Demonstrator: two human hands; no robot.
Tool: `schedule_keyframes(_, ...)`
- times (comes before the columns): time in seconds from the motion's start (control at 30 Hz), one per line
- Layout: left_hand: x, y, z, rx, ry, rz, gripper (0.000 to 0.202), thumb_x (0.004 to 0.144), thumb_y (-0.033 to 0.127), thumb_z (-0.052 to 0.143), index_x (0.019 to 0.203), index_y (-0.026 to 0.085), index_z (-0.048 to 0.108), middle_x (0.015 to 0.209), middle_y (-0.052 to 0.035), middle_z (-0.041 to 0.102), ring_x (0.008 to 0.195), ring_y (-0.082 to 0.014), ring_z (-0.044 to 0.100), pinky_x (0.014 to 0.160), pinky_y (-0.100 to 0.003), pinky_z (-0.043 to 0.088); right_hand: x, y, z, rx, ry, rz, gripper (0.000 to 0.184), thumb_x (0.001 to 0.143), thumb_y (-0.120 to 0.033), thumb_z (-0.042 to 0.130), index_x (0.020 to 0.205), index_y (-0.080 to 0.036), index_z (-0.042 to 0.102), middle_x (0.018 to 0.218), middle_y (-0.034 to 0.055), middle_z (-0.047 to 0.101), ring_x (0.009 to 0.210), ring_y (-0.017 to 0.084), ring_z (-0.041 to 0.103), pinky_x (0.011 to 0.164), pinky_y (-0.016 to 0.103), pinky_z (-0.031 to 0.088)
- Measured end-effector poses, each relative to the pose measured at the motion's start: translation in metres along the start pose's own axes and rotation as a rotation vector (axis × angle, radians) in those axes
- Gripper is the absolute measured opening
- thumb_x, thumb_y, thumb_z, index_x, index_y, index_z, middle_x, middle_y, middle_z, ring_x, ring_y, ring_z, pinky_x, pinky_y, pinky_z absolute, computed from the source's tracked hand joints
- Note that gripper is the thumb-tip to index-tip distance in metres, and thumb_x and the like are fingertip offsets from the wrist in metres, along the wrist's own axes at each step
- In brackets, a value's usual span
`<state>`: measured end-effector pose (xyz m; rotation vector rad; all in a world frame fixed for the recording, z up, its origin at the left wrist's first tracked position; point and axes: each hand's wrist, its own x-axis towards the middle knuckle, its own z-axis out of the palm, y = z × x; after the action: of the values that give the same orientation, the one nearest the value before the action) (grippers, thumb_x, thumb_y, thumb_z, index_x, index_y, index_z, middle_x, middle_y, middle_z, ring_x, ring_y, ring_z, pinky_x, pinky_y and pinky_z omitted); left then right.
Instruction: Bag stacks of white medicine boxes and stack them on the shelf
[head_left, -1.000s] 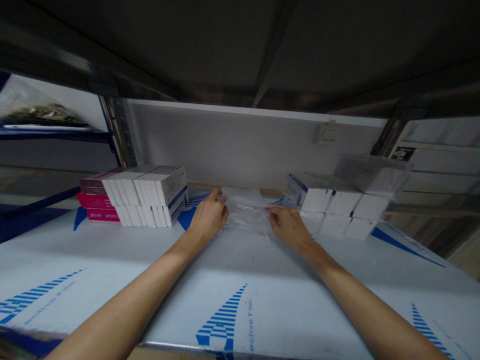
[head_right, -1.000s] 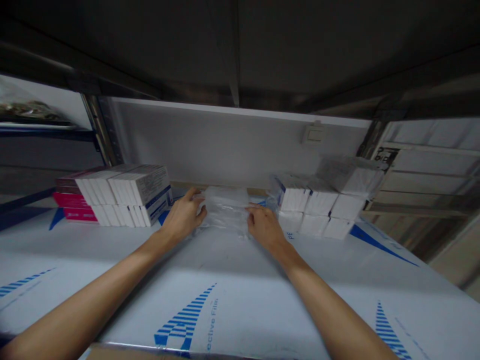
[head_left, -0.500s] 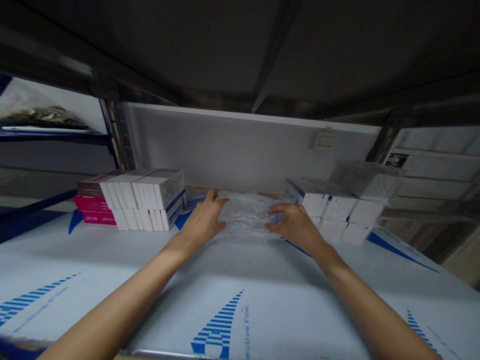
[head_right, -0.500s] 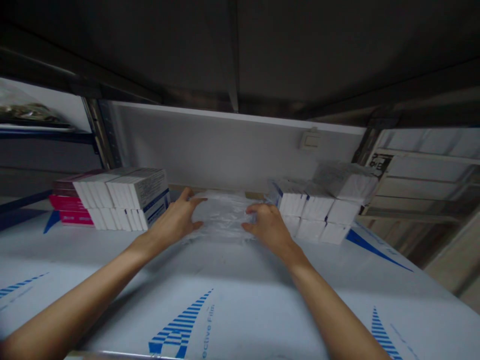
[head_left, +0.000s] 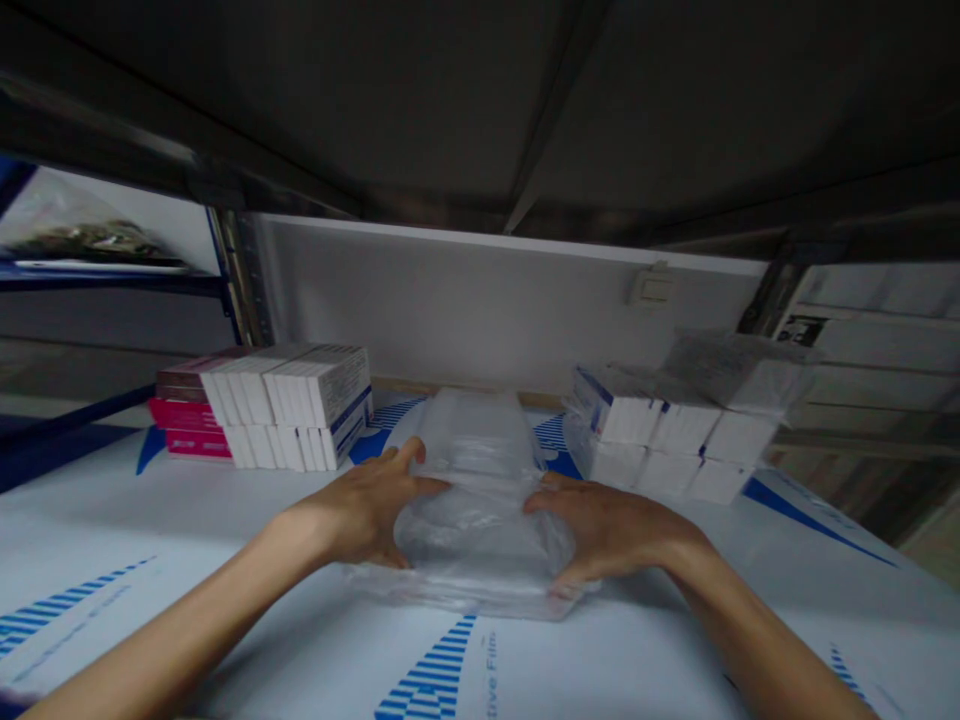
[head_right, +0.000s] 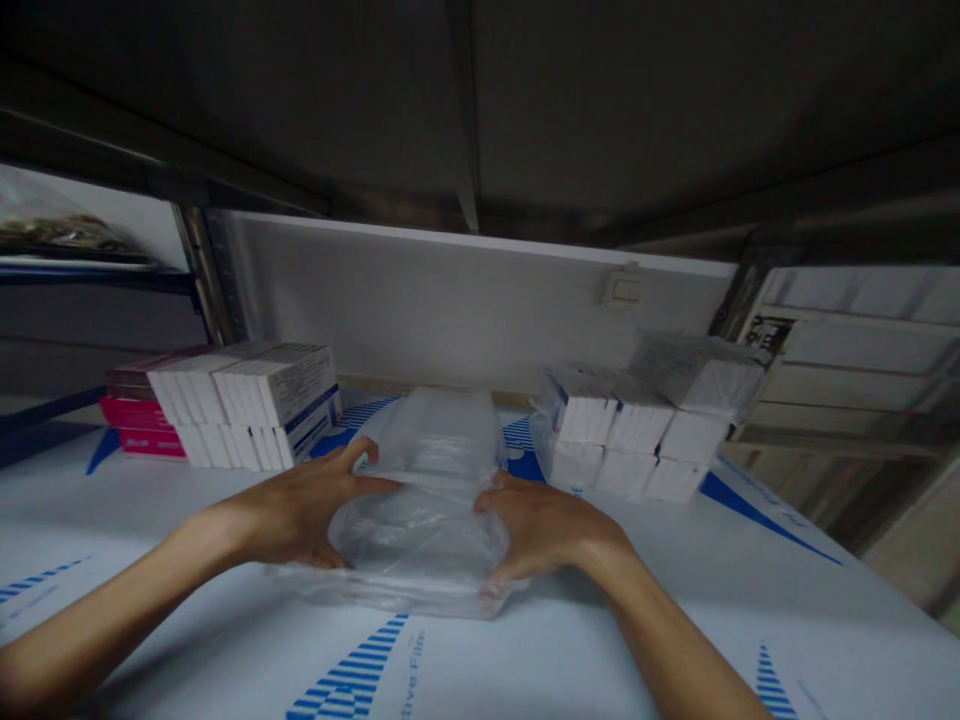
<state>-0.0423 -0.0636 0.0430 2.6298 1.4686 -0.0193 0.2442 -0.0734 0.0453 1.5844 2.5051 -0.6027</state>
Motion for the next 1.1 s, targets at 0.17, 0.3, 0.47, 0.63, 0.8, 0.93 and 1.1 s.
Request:
schedule_keyframes(0.17, -0.005, 0.005, 0.0, 0.029, 0.049, 0.062, 0.066, 0.072, 0.055, 0.081, 0.131, 0.03, 0.067, 0.148, -0.0139, 0.043, 0.134, -0.0375, 0.046, 0.111, -0.048, 0.041, 0.005, 0.001, -0.001, 0.044, 0.147, -0.085, 0.066, 0.07, -0.055, 0.081, 0.124, -0.019, 0.07, 0.152, 0.0154, 0.048, 0.142, 0.035, 0.042, 0.118, 0.045, 0.032)
schedule_keyframes(0.3, -0.003, 0.004, 0.013, 0.051, 0.005, 0.063, 0.079, 0.066, 0.06, 0.083, 0.136, 0.027, 0.064, 0.147, -0.0167, 0.045, 0.136, -0.0422, 0.041, 0.112, -0.055, 0.037, 0.009, 0.001, 0.006, -0.008, 0.109, -0.062, 0.065, 0.063, -0.039, 0.087, 0.123, -0.02, 0.069, 0.128, 0.0132, 0.065, 0.122, 0.033, 0.059, 0.105, 0.042, 0.045)
schedule_keyframes(0.47, 0.001, -0.009, 0.021, -0.037, 0.081, 0.163, 0.082, 0.062, 0.065, 0.084, 0.133, 0.028, 0.066, 0.145, -0.0172, 0.047, 0.137, -0.0436, 0.04, 0.111, -0.058, 0.038, 0.007, 0.006, 0.008, 0.015, 0.134, -0.142, 0.066, 0.057, -0.047, 0.091, 0.115, -0.025, 0.07, 0.131, 0.0113, 0.062, 0.123, 0.033, 0.058, 0.104, 0.047, 0.047)
schedule_keyframes(0.63, -0.014, -0.012, -0.001, -0.323, 0.251, 0.278, 0.051, 0.077, 0.062, 0.076, 0.121, 0.037, 0.072, 0.156, -0.0066, 0.039, 0.145, -0.0356, 0.034, 0.117, -0.053, 0.034, -0.001, 0.0, -0.01, 0.082, 0.302, -0.303, 0.046, 0.07, -0.058, 0.082, 0.105, -0.029, 0.074, 0.16, 0.0066, 0.038, 0.148, 0.031, 0.033, 0.12, 0.049, 0.03)
schedule_keyframes(0.8, -0.027, -0.023, -0.009, -0.543, 0.515, 0.305, 0.033, 0.102, 0.042, 0.048, 0.105, 0.025, 0.076, 0.119, -0.0066, 0.069, 0.112, -0.0217, 0.063, 0.102, -0.038, 0.049, 0.0, -0.022, -0.025, 0.104, 0.442, -0.443, 0.022, 0.087, -0.046, 0.071, 0.099, -0.027, 0.074, 0.139, 0.0051, 0.061, 0.131, 0.023, 0.054, 0.113, 0.041, 0.039)
schedule_keyframes(0.93, -0.025, -0.065, 0.011, -0.394, 0.846, 0.146, 0.034, 0.102, 0.038, 0.046, 0.102, 0.02, 0.074, 0.101, -0.0081, 0.072, 0.096, -0.0203, 0.067, 0.088, -0.033, 0.052, 0.016, -0.055, -0.04, 0.029, 0.468, -0.533, 0.014, 0.09, -0.038, 0.069, 0.095, -0.026, 0.073, 0.114, 0.0023, 0.074, 0.11, 0.02, 0.066, 0.103, 0.036, 0.045)
schedule_keyframes(1.1, -0.028, -0.112, 0.034, -0.076, 1.187, -0.14, 0.032, 0.098, 0.034, 0.049, 0.12, 0.02, 0.068, 0.114, -0.0133, 0.063, 0.112, -0.0258, 0.058, 0.098, -0.04, 0.049, 0.063, -0.107, -0.063, -0.125, 0.5, -0.623, 0.016, 0.091, -0.026, 0.063, 0.102, -0.022, 0.074, 0.104, 0.0047, 0.076, 0.101, 0.021, 0.069, 0.094, 0.034, 0.049)
